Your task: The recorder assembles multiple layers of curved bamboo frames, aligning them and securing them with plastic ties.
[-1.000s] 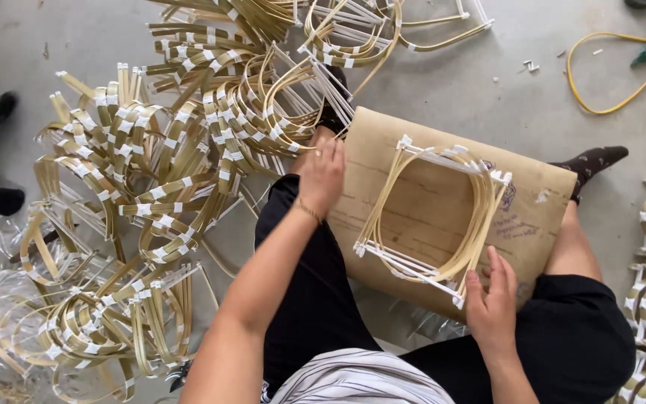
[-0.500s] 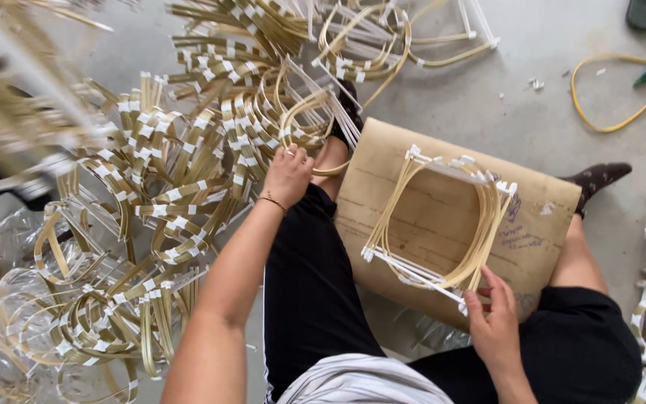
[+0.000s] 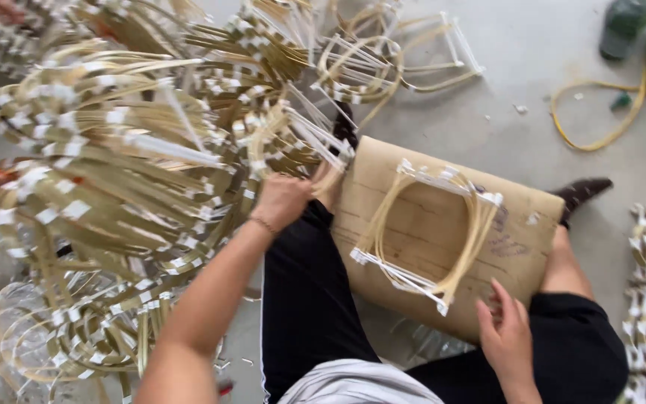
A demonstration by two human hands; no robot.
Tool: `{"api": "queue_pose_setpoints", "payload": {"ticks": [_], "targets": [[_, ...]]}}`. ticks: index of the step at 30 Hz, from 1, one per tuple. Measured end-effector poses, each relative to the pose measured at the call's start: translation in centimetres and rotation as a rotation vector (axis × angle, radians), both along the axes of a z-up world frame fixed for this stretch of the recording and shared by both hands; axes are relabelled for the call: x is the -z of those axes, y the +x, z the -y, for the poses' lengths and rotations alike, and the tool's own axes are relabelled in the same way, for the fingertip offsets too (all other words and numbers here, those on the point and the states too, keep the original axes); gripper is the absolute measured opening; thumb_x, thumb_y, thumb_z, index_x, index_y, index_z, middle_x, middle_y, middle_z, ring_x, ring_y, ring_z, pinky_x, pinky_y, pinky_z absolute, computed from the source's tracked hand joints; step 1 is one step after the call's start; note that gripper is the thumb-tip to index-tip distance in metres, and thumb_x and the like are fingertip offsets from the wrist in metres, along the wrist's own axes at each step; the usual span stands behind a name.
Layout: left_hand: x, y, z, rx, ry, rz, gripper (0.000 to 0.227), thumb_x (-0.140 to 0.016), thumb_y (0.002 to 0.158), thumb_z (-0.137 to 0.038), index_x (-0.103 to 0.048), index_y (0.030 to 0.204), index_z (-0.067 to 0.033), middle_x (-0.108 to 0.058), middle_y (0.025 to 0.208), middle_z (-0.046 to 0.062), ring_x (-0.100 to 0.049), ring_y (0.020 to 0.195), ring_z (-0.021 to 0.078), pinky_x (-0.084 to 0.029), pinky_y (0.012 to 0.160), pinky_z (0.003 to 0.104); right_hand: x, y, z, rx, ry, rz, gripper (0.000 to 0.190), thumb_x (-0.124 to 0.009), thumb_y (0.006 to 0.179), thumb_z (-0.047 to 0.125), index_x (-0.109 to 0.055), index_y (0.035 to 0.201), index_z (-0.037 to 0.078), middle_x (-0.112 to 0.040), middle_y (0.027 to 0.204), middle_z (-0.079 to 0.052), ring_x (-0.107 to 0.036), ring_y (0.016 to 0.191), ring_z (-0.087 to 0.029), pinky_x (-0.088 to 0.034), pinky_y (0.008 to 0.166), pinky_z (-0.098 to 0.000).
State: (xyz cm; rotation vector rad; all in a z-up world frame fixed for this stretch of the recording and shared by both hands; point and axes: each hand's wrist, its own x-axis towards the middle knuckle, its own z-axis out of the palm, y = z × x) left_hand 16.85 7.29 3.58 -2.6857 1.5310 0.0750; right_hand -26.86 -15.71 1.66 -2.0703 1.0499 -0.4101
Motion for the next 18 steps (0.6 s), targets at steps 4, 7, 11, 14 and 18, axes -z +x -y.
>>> {"api": "queue_pose_setpoints", "payload": {"ticks": [4,7,11,14,18], "targets": [[-6.6,-1.9,-2.2,-0.224,-0.228,-0.014,0.027,-0.064,0.099,-0.033,-0.066,0.087,-0.0092,-0.072,0.075,0.012,-0.072,0.071,0.033,-0.055,0.061,0.046,-2.2,5.1,0.7,0.054,0.061,-0.077,0.073,-0.074,0.09,0.032,-0.047,0.152,0.005,-0.063,0.077,-0.011,-0.061,0.067,-0.022,-0.051,0.065,-0.0355],[-5.5,-1.4,-4.7,-0.229,-0.493,-0.1,0.022,-0.069,0.097,-0.027,-0.068,0.09,-0.0058,-0.069,0.078,0.014,-0.068,0.072,0.0327,-0.053,0.064,0.043,-3.1,8.1,1.2,0.05,0.1,-0.174,0.078,-0.072,0.09,0.033,-0.039,0.155,0.003,-0.063,0.07,-0.014,-0.063,0.063,-0.028,-0.052,0.061,-0.0411],[-6.9,-3.1,-5.8,-0.354,-0.738,-0.284,0.019,-0.072,0.097,-0.022,-0.07,0.095,-0.0027,-0.065,0.076,0.011,-0.062,0.066,0.025,-0.049,0.061,0.037,-0.5,7.9,1.3,0.028,0.049,-0.205,0.072,-0.065,0.092,0.028,-0.039,0.155,0.004,-0.067,0.072,-0.016,-0.068,0.064,-0.031,-0.053,0.064,-0.0441],[-9.4,-4.9,-6.3,-0.615,-0.882,-0.593,0.021,-0.07,0.099,-0.024,-0.072,0.098,-0.0027,-0.062,0.069,0.005,-0.058,0.06,0.0149,-0.045,0.056,0.03,0.5,7.3,1.5,0.009,0.007,-0.15,0.067,-0.061,0.094,0.023,-0.042,0.155,0.006,-0.067,0.076,-0.017,-0.068,0.067,-0.033,-0.053,0.066,-0.0453],[-11.3,-6.6,-7.4,-0.562,-1.256,-0.966,0.024,-0.063,0.107,-0.025,-0.07,0.1,-0.0041,-0.062,0.078,0.003,-0.058,0.066,0.0106,-0.044,0.061,0.024,0.7,6.8,1.9,-0.01,-0.007,-0.121,0.067,-0.061,0.094,0.021,-0.041,0.156,0.006,-0.066,0.076,-0.018,-0.068,0.067,-0.035,-0.053,0.067,-0.0463]]}}
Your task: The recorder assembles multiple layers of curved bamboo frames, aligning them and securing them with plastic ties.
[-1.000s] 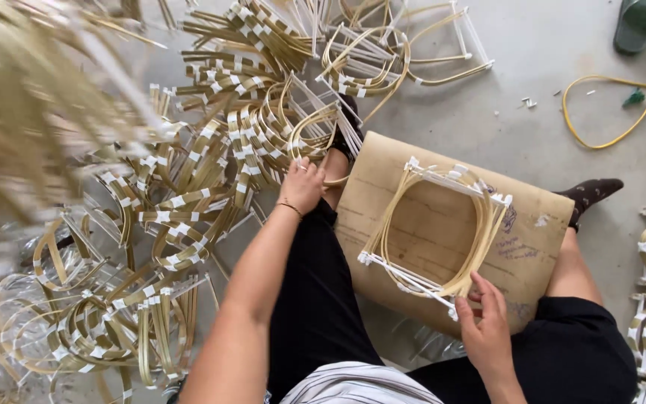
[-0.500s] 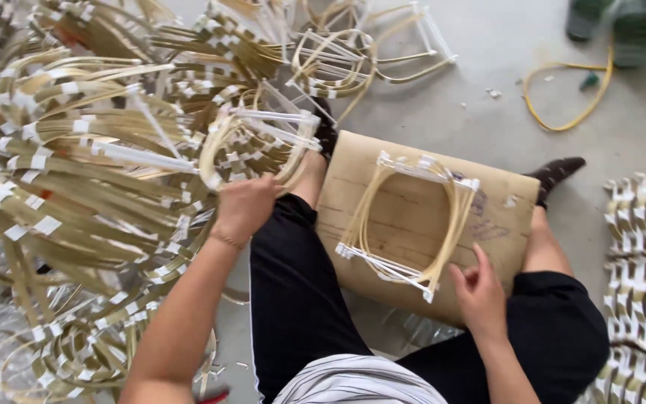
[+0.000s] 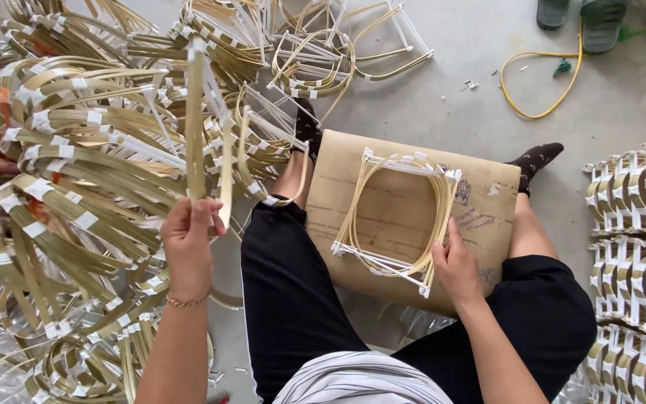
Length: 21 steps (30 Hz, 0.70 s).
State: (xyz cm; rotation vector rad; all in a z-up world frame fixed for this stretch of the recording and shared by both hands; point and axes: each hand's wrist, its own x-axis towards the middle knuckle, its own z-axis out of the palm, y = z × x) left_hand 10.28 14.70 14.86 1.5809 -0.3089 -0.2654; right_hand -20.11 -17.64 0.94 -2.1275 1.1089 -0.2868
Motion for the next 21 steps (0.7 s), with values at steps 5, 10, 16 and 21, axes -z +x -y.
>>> {"api": "queue_pose_setpoints", "payload": {"ticks": [5,10,16,21], "targets": [[-2.3,-2.6,0.0,0.14,-0.485,-0.033,0.027,-0.056,0.112,-0.027,-0.067,0.1,-0.0049,-0.066,0.098,0.006,-0.057,0.069,0.0125,-0.047,0.066,0.028,-0.9,0.2,0.2,-0.011,0.008,-0.038,0.067,-0.061,0.095,0.022,-0.041,0.157,0.006,-0.067,0.079,-0.018,-0.068,0.071,-0.035,-0.053,0.07,-0.0457],[-1.7,-6.2,1.9,0.297,-0.938,-0.456,0.034,-0.049,0.113,-0.032,-0.06,0.095,-0.0062,-0.059,0.094,0.006,-0.046,0.06,0.0125,-0.04,0.061,0.029,-5.1,0.2,-1.1,-0.132,0.112,0.154,0.07,-0.059,0.101,0.034,-0.036,0.158,0.001,-0.062,0.122,-0.016,-0.061,0.106,-0.031,-0.05,0.09,-0.0398],[5.0,-12.8,6.8,0.461,-1.038,-0.91,0.047,-0.039,0.115,-0.043,-0.059,0.09,-0.0074,-0.057,0.086,0.005,-0.048,0.059,0.0132,-0.043,0.06,0.03,-11.0,0.3,-5.9,-0.158,0.896,0.905,0.069,-0.051,0.107,0.033,-0.022,0.163,0.006,-0.059,0.125,-0.007,-0.06,0.112,-0.018,-0.051,0.096,-0.0331],[4.9,-11.6,9.3,0.339,-0.193,-0.471,0.027,-0.05,0.107,-0.023,-0.059,0.124,-0.0037,-0.064,0.086,0.009,-0.06,0.065,0.0183,-0.051,0.063,0.035,-9.7,-1.0,-5.2,-0.051,0.699,0.677,0.069,-0.054,0.109,0.019,-0.025,0.169,0.002,-0.059,0.108,-0.006,-0.059,0.092,-0.014,-0.052,0.085,-0.028]]}}
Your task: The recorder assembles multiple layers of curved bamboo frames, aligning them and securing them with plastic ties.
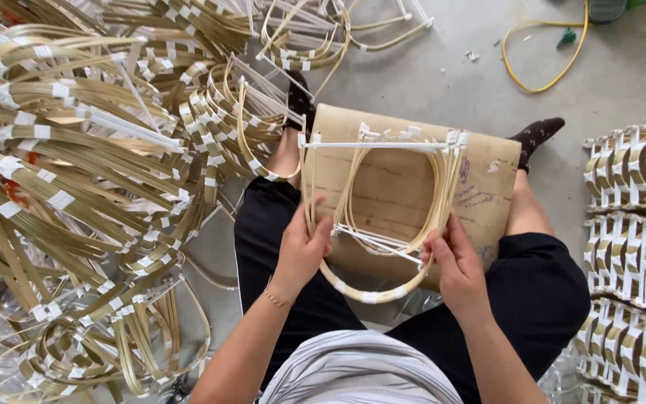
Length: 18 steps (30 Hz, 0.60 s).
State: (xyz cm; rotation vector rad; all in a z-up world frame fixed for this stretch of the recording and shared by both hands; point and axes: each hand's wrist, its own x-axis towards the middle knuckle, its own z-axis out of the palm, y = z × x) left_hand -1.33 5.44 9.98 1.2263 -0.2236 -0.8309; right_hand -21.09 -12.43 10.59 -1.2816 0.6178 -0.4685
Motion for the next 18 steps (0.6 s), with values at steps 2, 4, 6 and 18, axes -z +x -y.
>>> {"api": "queue_pose_setpoints", "payload": {"ticks": [2,4,6,18], "targets": [[-1.7,0.5,1.2,0.02,0.265,0.272,0.04,-0.058,0.102,-0.015,-0.055,0.14,-0.006,-0.063,0.083,0.01,-0.057,0.056,0.0186,-0.048,0.054,0.036,-0.7,0.5,-0.4,0.013,-0.077,-0.091,0.069,-0.053,0.109,0.018,-0.024,0.169,0.002,-0.059,0.11,-0.005,-0.058,0.091,-0.013,-0.052,0.084,-0.0267],[-3.0,0.8,2.3,0.047,0.544,0.459,0.053,-0.052,0.099,-0.011,-0.043,0.151,-0.0105,-0.071,0.076,0.014,-0.069,0.055,0.0245,-0.055,0.053,0.035,-1.3,0.9,-0.9,0.05,-0.372,-0.259,0.073,-0.054,0.103,0.016,-0.016,0.164,0.003,-0.06,0.113,-0.006,-0.06,0.09,-0.012,-0.052,0.079,-0.0256],[-1.2,0.9,2.4,-0.019,0.562,0.753,0.056,-0.054,0.1,-0.01,-0.04,0.154,-0.0068,-0.072,0.085,0.018,-0.07,0.066,0.0294,-0.055,0.057,0.038,-1.6,0.7,-1.0,0.041,-0.467,-0.298,0.075,-0.054,0.102,0.015,-0.014,0.164,0.002,-0.06,0.113,-0.007,-0.061,0.089,-0.012,-0.053,0.079,-0.0252],[3.2,4.4,1.3,0.096,0.475,0.199,0.029,-0.052,0.104,-0.024,-0.064,0.12,-0.0038,-0.075,0.096,0.005,-0.059,0.042,0.0136,-0.048,0.039,0.029,7.5,-3.0,2.3,0.046,-0.574,-0.484,0.061,-0.066,0.098,0.017,-0.047,0.154,0.001,-0.054,0.137,-0.012,-0.059,0.098,-0.016,-0.052,0.08,-0.0288]]}}
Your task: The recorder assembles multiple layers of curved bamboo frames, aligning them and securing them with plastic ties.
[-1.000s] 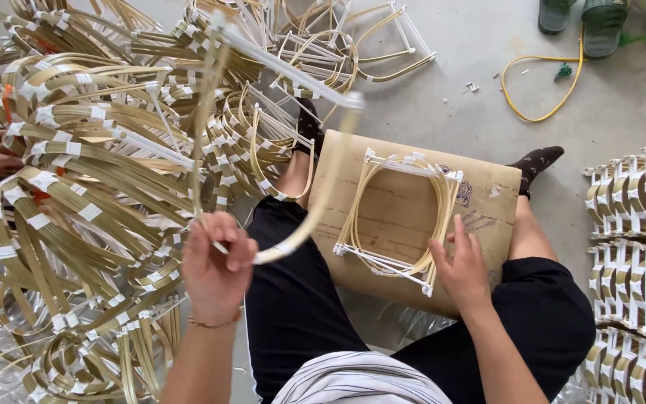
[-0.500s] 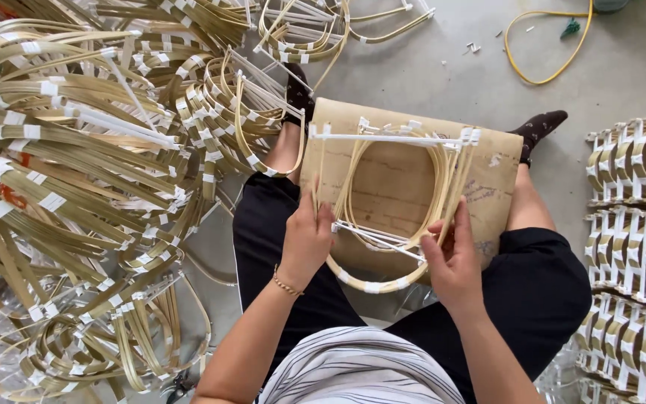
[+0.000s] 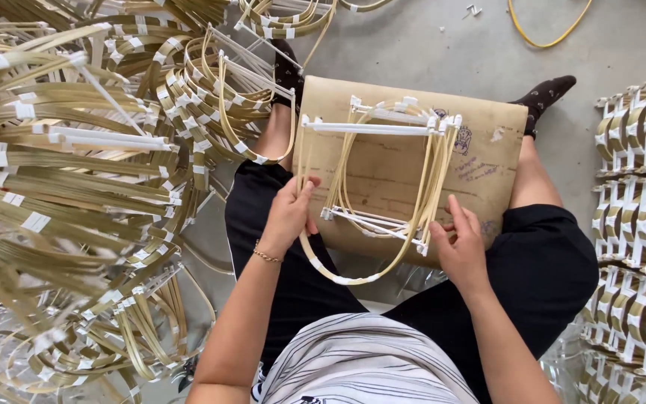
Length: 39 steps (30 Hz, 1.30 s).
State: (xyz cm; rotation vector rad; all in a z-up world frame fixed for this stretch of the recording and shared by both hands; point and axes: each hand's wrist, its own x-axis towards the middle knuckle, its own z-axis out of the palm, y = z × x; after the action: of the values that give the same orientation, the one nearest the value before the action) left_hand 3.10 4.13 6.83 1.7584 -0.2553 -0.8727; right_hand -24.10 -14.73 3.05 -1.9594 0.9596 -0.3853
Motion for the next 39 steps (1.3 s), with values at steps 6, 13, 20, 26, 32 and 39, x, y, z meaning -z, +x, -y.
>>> {"api": "queue_pose_setpoints", "payload": {"ticks": [6,13,20,26,32,39], "targets": [[1.2,-1.5,0.4,0.066,0.061,-0.116,0.026,-0.052,0.105,-0.026,-0.065,0.115,-0.0056,-0.066,0.073,0.006,-0.059,0.039,0.0129,-0.045,0.037,0.029,0.7,1.2,0.2,-0.008,0.053,-0.068,0.066,-0.069,0.092,0.013,-0.046,0.153,0.003,-0.052,0.136,-0.013,-0.058,0.098,-0.018,-0.052,0.076,-0.0292],[1.3,-2.3,0.1,0.096,0.07,-0.119,0.028,-0.051,0.106,-0.028,-0.065,0.115,-0.0059,-0.065,0.069,0.007,-0.059,0.039,0.0122,-0.045,0.036,0.028,2.3,1.0,1.2,-0.041,-0.036,-0.033,0.066,-0.065,0.09,0.004,-0.047,0.154,0.003,-0.053,0.135,-0.014,-0.059,0.097,-0.019,-0.052,0.074,-0.0299],[1.4,-1.9,0.1,0.07,0.017,-0.105,0.031,-0.05,0.105,-0.026,-0.064,0.119,-0.0022,-0.072,0.089,0.007,-0.059,0.038,0.0126,-0.045,0.037,0.027,1.2,1.0,1.0,-0.035,-0.008,-0.019,0.064,-0.066,0.092,0.009,-0.046,0.152,0.0,-0.051,0.137,-0.015,-0.058,0.098,-0.019,-0.054,0.076,-0.0312],[-2.5,-2.3,0.6,0.017,-0.02,-0.092,0.038,-0.047,0.103,-0.027,-0.057,0.133,-0.0038,-0.076,0.116,0.006,-0.057,0.037,0.0106,-0.045,0.036,0.026,-3.8,0.3,-1.1,-0.046,0.196,0.25,0.06,-0.051,0.107,0.019,-0.041,0.163,0.001,-0.06,0.14,-0.01,-0.057,0.118,-0.016,-0.048,0.099,-0.0295],[-1.4,-3.7,2.4,0.143,0.141,0.231,0.035,-0.05,0.112,-0.025,-0.064,0.133,-0.0011,-0.08,0.09,0.023,-0.07,0.05,0.0214,-0.057,0.054,0.033,-10.6,3.3,-3.0,-0.008,0.122,0.01,0.088,-0.063,0.092,0.024,-0.016,0.162,0.0,-0.069,0.101,-0.008,-0.065,0.081,-0.019,-0.054,0.074,-0.0319],[-0.3,-3.3,5.2,0.168,0.06,0.674,0.055,-0.054,0.102,-0.017,-0.04,0.152,0.0009,-0.068,0.113,0.029,-0.066,0.096,0.0444,-0.054,0.08,0.049,-7.3,3.2,-0.9,0.043,-0.166,-0.174,0.078,-0.059,0.098,0.018,-0.021,0.161,-0.006,-0.066,0.107,-0.016,-0.068,0.084,-0.029,-0.054,0.077,-0.039]]}}
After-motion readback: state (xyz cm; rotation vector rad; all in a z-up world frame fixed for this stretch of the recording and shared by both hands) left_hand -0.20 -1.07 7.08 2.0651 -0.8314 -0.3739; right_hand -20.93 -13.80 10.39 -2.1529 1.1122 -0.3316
